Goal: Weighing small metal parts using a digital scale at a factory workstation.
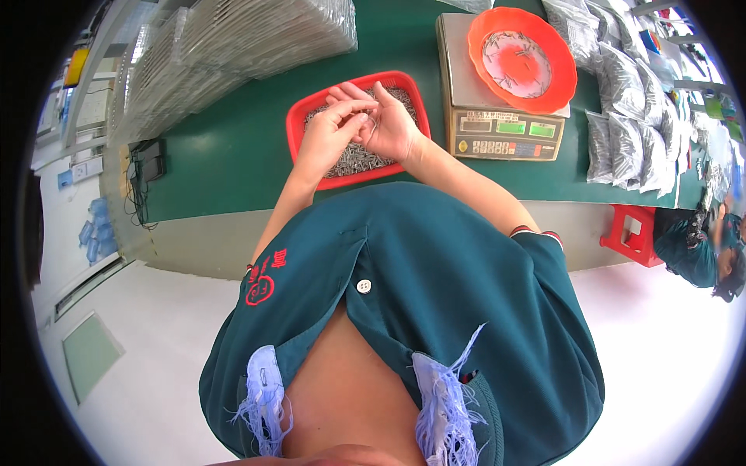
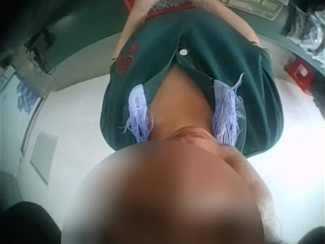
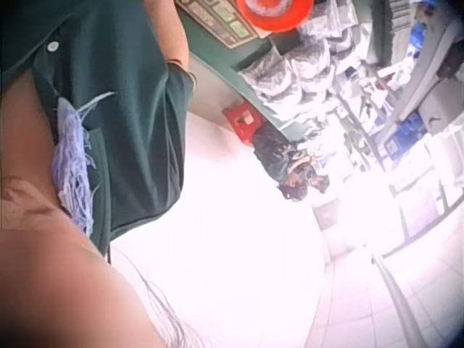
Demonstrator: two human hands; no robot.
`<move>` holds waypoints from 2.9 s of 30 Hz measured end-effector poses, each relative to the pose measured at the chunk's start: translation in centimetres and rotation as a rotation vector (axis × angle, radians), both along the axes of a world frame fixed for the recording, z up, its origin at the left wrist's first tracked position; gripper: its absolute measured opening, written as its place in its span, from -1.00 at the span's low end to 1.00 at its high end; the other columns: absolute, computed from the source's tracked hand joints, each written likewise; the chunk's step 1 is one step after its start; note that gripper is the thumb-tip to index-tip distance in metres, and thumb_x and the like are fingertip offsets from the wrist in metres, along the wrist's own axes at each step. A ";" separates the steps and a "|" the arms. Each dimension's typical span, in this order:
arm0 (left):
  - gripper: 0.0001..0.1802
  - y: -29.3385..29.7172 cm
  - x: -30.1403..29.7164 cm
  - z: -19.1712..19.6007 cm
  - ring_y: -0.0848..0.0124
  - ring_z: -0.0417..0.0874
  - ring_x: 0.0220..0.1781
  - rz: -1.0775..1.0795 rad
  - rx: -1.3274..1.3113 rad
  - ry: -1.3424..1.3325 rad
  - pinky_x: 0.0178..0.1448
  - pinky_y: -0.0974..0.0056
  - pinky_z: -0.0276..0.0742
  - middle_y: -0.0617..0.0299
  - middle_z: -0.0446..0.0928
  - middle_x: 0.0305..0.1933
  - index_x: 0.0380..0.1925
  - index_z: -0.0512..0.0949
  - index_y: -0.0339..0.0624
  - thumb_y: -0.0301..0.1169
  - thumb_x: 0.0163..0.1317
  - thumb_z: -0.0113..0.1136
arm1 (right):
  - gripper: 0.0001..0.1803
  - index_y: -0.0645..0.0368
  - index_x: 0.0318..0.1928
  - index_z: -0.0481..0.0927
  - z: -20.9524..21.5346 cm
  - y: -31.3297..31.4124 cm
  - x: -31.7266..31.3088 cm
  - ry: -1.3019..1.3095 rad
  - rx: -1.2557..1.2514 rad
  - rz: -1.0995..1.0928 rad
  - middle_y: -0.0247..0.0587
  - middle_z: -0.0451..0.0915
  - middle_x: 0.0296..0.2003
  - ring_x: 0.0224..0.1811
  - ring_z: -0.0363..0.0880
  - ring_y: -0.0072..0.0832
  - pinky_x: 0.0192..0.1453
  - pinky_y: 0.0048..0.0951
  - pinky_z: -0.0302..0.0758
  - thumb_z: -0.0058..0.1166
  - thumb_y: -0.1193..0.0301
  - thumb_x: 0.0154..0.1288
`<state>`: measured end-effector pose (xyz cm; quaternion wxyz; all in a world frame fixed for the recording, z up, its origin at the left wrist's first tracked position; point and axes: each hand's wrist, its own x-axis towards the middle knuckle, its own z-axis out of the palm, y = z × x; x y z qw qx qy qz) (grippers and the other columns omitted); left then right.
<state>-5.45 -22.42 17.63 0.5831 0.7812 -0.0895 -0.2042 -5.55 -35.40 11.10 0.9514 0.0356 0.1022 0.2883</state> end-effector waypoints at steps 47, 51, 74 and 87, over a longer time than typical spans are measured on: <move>-0.85 5.9 0.1 -12.6 0.30 0.62 -0.13 0.501 -0.686 0.702 0.01 0.20 0.62 0.08 0.56 -0.21 -0.26 0.47 -0.29 -0.40 0.33 0.03 | -0.20 0.35 0.34 0.05 3.3 -5.4 -1.0 -0.049 0.030 -0.230 0.03 0.06 0.37 0.44 -0.01 -0.19 0.47 -0.15 0.02 -0.55 -0.12 0.43; -0.78 7.1 0.6 -14.9 0.24 0.62 -0.10 0.734 -1.055 0.934 0.07 0.14 0.60 0.06 0.56 -0.22 -0.29 0.47 -0.31 -0.36 0.39 -0.08 | -0.13 0.35 0.36 0.01 4.4 -5.3 -1.2 -0.081 0.087 -0.218 0.06 0.00 0.39 0.45 -0.05 -0.16 0.48 -0.10 -0.02 -0.56 -0.19 0.38; -0.87 8.1 -2.3 -15.5 0.23 0.54 0.02 0.873 -0.829 0.903 0.18 0.11 0.53 0.09 0.46 -0.12 -0.19 0.41 -0.30 -0.51 0.34 -0.11 | -0.13 0.34 0.36 0.00 4.5 -8.9 -0.9 -0.189 0.060 -0.360 0.01 -0.04 0.41 0.48 -0.17 -0.19 0.51 -0.10 -0.15 -0.54 -0.19 0.38; -0.74 6.8 -1.7 -11.4 0.27 0.57 0.02 0.625 -0.674 0.710 0.11 0.22 0.58 0.00 0.49 -0.03 -0.04 0.41 -0.41 -0.48 0.34 -0.02 | -0.12 0.33 0.29 0.24 5.4 -20.8 1.4 -0.056 -1.959 -0.588 -0.02 0.24 0.30 0.37 0.18 -0.24 0.40 -0.29 0.07 -0.52 -0.23 0.37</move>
